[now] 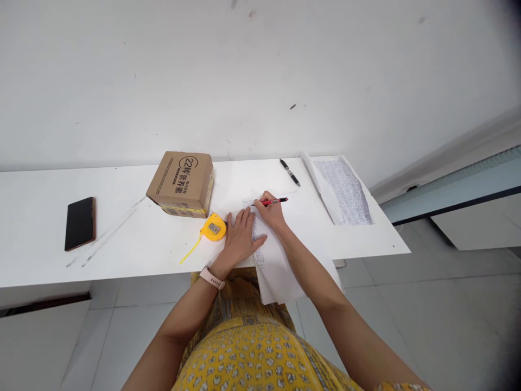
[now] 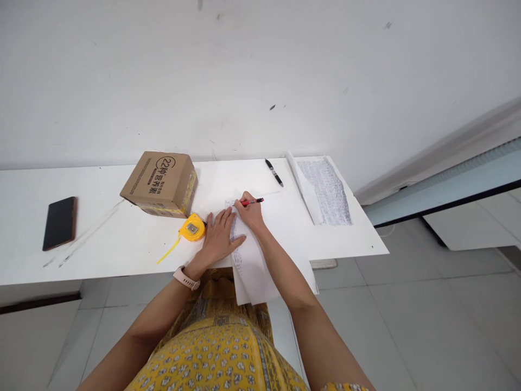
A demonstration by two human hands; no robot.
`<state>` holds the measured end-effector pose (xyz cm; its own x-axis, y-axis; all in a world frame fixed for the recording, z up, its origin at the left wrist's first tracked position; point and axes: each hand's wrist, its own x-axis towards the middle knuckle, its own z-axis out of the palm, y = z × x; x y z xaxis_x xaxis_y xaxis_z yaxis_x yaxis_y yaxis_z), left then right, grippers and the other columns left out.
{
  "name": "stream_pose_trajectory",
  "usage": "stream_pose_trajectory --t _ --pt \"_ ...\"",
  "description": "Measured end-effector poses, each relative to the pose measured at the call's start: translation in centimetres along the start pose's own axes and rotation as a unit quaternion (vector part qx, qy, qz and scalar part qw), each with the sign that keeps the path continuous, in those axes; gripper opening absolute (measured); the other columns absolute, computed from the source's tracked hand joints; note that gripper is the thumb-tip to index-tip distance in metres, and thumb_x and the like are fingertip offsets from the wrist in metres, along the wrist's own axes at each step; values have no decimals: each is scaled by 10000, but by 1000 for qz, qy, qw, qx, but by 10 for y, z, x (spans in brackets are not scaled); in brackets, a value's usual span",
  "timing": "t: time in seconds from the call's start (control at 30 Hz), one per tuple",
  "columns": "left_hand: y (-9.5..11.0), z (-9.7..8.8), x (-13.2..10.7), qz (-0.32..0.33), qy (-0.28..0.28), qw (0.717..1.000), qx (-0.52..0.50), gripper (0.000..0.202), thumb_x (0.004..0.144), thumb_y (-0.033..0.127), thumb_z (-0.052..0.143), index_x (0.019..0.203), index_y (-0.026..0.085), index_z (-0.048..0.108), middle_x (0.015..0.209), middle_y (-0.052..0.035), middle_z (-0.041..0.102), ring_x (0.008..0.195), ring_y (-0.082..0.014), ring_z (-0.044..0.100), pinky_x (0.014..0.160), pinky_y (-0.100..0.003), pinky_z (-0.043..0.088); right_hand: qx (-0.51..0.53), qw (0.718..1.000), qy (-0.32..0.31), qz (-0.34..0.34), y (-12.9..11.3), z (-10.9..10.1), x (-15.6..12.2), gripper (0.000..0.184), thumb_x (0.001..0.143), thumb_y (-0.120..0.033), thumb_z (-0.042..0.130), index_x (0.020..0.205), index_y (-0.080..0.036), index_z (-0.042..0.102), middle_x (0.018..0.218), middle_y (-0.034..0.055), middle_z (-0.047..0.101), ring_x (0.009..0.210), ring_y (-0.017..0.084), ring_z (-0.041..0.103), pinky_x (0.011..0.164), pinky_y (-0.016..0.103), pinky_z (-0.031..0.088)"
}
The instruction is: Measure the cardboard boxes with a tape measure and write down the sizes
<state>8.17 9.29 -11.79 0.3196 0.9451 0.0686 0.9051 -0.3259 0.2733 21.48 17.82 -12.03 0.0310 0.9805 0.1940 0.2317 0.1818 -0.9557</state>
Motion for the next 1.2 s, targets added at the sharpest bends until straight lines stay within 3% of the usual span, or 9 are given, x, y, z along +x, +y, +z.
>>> stream_pose_trajectory --t 0.83,1.2 --pt "-1 2 0 -1 3 1000 3 730 953 576 477 1530 140 377 1652 -140 299 1512 -330 284 1240 -616 145 -7 1000 11 10 -1 0 1 266 746 -237 574 629 -250 336 586 -66 343 560 122 317 548 292 266" --pt "0 -1 0 -2 -2 1000 -3 732 964 561 468 1528 102 379 1653 -146 293 1512 -324 279 1240 -614 130 -9 1000 19 1 -1 -1 0 267 730 -215 564 621 -247 322 573 -75 317 544 111 297 537 275 251"
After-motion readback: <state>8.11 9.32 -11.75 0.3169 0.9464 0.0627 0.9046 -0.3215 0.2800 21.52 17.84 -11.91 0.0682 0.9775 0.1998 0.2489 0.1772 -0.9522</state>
